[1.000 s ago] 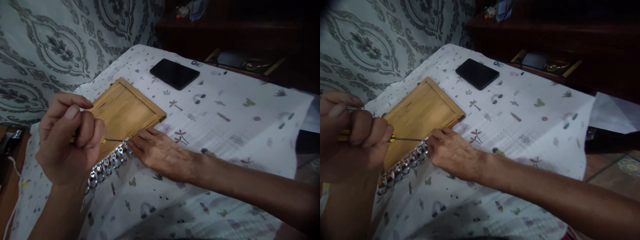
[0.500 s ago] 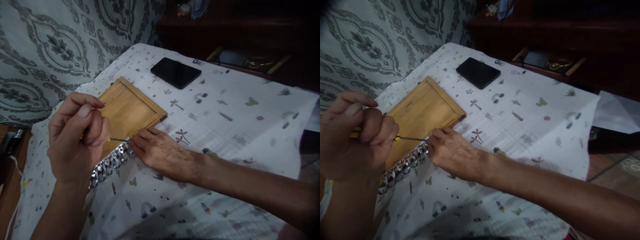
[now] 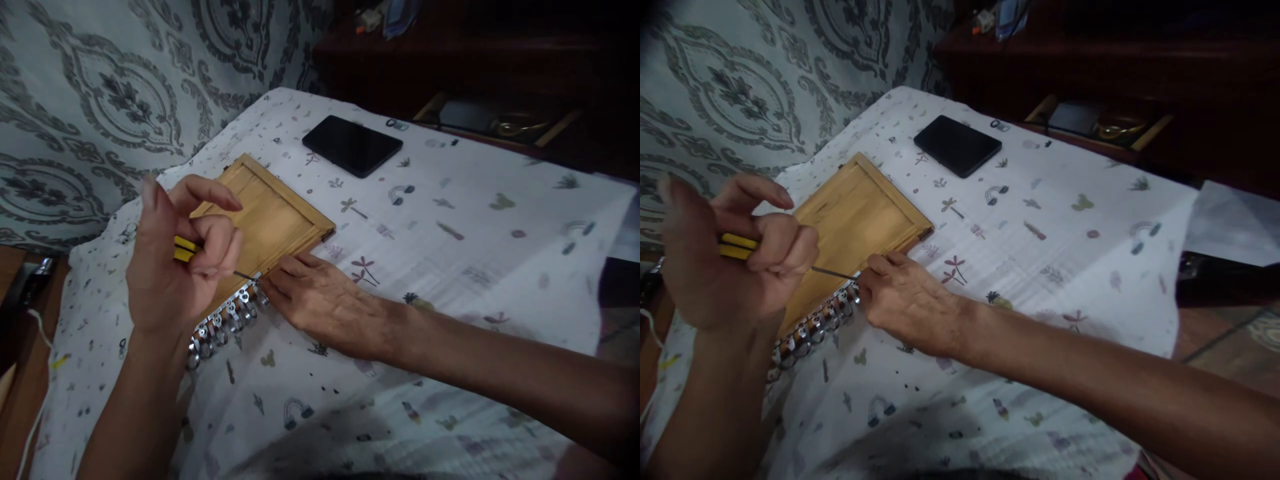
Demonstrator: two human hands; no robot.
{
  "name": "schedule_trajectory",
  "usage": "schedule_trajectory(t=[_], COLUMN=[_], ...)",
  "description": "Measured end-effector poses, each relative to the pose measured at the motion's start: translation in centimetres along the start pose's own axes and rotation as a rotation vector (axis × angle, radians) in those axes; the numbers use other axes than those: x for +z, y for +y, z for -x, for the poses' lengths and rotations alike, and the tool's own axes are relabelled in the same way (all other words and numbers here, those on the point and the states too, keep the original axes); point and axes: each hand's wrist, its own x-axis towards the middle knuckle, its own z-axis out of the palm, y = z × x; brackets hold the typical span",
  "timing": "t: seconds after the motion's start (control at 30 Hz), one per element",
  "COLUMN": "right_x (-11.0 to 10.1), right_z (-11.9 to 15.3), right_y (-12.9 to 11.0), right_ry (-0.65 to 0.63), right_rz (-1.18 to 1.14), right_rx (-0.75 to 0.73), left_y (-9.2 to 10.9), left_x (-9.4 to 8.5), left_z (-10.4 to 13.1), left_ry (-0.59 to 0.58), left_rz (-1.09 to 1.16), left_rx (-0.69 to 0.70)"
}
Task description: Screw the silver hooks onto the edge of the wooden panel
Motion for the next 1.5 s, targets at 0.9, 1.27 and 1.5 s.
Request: schedule_trajectory(t=[0.9, 1.27, 1.5], right_x=[-0.5, -0.2, -0.9], right_z=[0.1, 0.1, -0.1], right_y=[0.0, -0.1, -0.1], right_ry=[-0.060, -0.052, -0.101], right_rz=[-0.026, -0.013, -0.014], right_rx=[0.000, 0.007, 0.009], left_y=[-0.7, -0.8, -0.5], left_x=[-0.1, -0.8, -0.2], left_z=[-0.2, -0.2, 0.2], left_ry=[0.437, 0.231, 0.378], left_rz=[0.039, 0.036, 0.036], left_rx=[0.070, 0.052, 0.082])
